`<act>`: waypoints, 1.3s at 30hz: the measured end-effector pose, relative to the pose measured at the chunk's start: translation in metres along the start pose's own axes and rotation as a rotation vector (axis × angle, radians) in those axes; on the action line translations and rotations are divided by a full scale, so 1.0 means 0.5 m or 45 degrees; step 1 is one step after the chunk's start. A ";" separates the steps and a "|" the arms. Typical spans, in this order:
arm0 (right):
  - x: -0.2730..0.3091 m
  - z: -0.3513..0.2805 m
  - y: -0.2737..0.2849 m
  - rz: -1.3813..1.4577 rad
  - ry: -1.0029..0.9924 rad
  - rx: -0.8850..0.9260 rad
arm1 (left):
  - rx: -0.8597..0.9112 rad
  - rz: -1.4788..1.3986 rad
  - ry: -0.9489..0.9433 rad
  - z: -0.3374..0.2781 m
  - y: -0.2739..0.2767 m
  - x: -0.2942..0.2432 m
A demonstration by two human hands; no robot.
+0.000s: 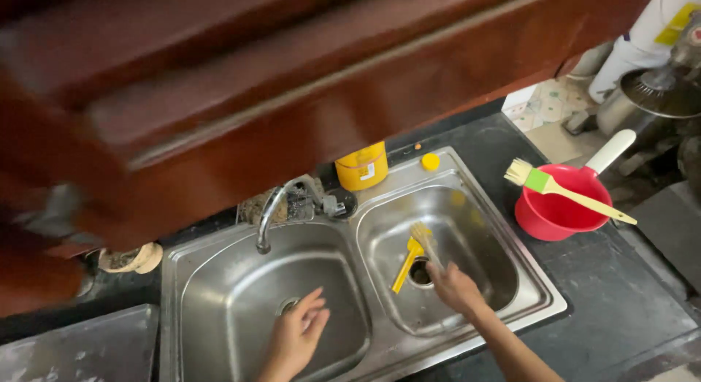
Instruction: Wash kitchen utensils, a pot, and a metal tray in a kitchen sink.
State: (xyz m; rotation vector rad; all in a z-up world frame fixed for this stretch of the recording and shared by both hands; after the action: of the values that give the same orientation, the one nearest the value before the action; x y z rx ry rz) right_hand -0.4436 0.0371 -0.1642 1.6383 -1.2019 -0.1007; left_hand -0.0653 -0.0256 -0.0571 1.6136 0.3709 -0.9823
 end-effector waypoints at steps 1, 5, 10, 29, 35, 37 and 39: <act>0.060 -0.063 0.068 0.077 0.061 0.053 | -0.018 -0.098 0.048 0.012 -0.011 -0.025; 0.215 -0.233 0.157 0.373 0.181 0.454 | 0.047 -0.765 0.613 0.060 -0.008 -0.104; 0.328 -0.307 0.084 0.443 0.847 0.854 | -0.136 -1.226 0.667 0.034 0.114 -0.088; 0.441 0.211 -0.157 1.306 0.701 0.591 | -0.024 0.378 0.161 0.115 0.112 -0.047; 0.443 0.200 -0.159 1.291 0.734 0.572 | -0.008 0.556 0.124 0.167 0.095 -0.013; 0.412 0.253 -0.193 1.124 0.627 0.389 | -0.032 0.612 0.083 0.179 0.096 -0.006; 0.402 0.232 -0.200 0.953 0.521 0.212 | -0.055 0.669 0.046 0.184 0.098 0.011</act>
State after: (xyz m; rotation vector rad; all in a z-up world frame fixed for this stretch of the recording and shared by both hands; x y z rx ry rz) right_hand -0.3483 -0.1946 -0.1974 1.1661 -1.4369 0.7828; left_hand -0.0644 -0.1263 -0.0287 1.5772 -0.0149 -0.5408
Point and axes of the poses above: each hand's wrist, its own z-axis towards the middle knuckle, its own y-axis out of the back of the hand, x = y × z, the point moved 1 cm from there along z, towards the middle knuckle, and after that the axes turned 2 degrees about -y, right-handed, at the moved point
